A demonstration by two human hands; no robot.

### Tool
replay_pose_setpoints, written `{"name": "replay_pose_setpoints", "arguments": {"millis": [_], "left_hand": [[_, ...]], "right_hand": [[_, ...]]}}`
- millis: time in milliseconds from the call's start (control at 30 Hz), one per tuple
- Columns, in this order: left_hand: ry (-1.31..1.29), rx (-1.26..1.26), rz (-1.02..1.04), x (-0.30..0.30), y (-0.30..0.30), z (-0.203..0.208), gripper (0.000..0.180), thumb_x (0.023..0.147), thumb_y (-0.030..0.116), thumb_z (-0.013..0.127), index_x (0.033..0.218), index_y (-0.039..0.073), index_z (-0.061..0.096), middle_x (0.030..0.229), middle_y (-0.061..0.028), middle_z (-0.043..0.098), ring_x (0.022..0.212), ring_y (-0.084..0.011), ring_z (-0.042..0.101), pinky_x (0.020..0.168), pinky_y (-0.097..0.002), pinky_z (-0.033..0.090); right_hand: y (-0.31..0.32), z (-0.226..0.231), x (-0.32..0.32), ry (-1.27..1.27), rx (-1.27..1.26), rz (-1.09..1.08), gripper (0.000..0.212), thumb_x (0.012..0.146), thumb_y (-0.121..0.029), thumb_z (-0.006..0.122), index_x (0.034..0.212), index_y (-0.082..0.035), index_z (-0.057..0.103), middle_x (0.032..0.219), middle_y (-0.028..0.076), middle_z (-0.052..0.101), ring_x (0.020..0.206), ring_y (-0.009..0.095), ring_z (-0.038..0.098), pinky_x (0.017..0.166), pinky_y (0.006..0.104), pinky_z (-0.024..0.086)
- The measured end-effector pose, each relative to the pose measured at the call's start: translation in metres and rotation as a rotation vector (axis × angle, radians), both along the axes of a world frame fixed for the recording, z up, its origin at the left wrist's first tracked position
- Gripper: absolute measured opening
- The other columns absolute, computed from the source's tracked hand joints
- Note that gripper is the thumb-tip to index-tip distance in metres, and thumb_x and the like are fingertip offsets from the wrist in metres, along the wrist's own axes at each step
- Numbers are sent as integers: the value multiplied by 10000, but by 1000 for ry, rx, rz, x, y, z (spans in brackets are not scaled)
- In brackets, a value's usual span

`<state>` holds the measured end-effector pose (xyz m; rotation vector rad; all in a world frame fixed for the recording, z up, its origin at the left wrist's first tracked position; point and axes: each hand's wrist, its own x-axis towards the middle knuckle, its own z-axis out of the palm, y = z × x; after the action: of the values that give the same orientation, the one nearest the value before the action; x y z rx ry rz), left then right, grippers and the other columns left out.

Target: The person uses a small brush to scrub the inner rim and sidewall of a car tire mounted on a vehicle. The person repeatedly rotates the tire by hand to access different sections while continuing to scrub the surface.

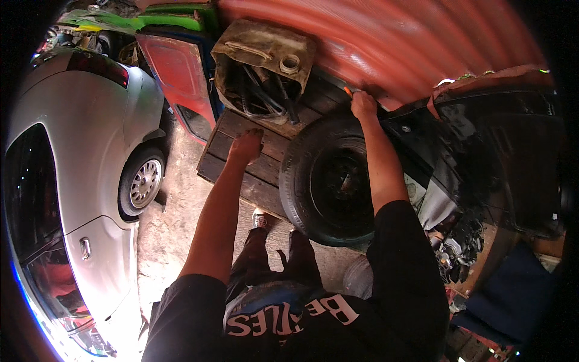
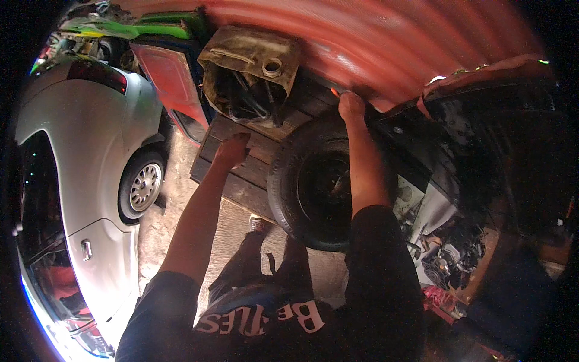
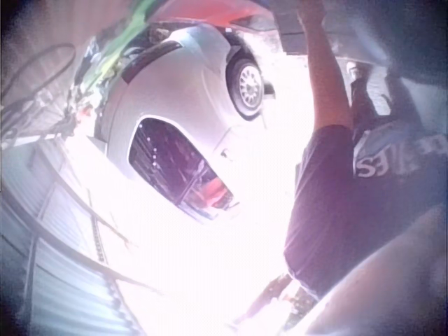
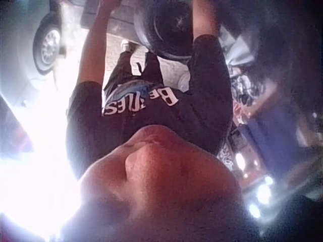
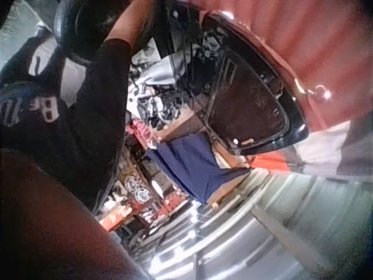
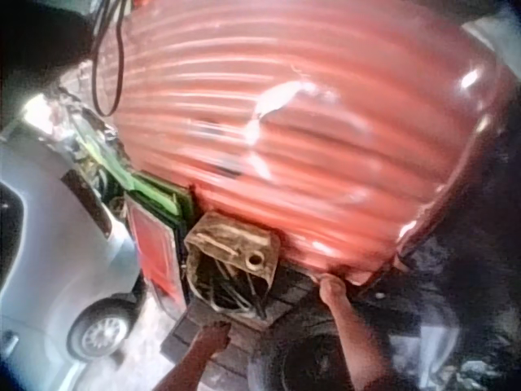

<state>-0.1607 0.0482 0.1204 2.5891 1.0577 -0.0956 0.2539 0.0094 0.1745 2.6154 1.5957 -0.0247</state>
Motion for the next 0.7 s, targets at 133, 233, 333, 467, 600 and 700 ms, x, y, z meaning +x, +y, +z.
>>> {"name": "replay_pose_setpoints", "arguments": {"millis": [133,233,333,467,600,700], "left_hand": [[203,-216,66,7,6,13,510,926,263,589,1378,75,446,1365,-151,509,1258,-324,494,1027,-510,413],[119,-88,-44,27,7,-1,513,931,261,578,1386,71,439,1366,-155,509,1254,-335,499,1023,-511,418],[64,53,-53,25,2,-10,497,929,251,578,1372,66,446,1348,-163,516,1226,-340,525,992,-514,442],[103,-58,-37,37,3,6,457,921,242,583,1326,61,472,1306,-156,542,1192,-330,552,969,-511,459],[105,-59,-36,48,3,17,433,904,230,594,1287,54,495,1259,-146,570,1161,-326,575,949,-500,475],[44,-13,-58,56,4,21,401,890,200,591,1256,51,522,1243,-155,581,1132,-333,594,928,-490,491]], "right_hand": [[24,-22,-71,204,-95,194,303,820,-320,711,970,-56,708,1028,213,677,1007,385,642,862,474,525],[41,-50,-80,417,32,332,501,834,-478,678,925,14,676,964,263,670,963,415,642,808,484,521],[39,-55,-61,535,-44,-73,399,877,-358,623,997,15,697,989,248,674,950,385,664,865,436,514],[21,-26,-14,247,181,-197,211,812,-153,627,910,14,711,914,232,702,909,357,695,765,454,557],[10,-6,-20,56,10,24,216,867,-112,543,923,-18,729,981,200,708,937,375,689,793,470,559],[-16,-20,-70,25,-101,328,202,815,-105,569,922,-69,736,946,205,689,906,357,679,794,457,551]]}}
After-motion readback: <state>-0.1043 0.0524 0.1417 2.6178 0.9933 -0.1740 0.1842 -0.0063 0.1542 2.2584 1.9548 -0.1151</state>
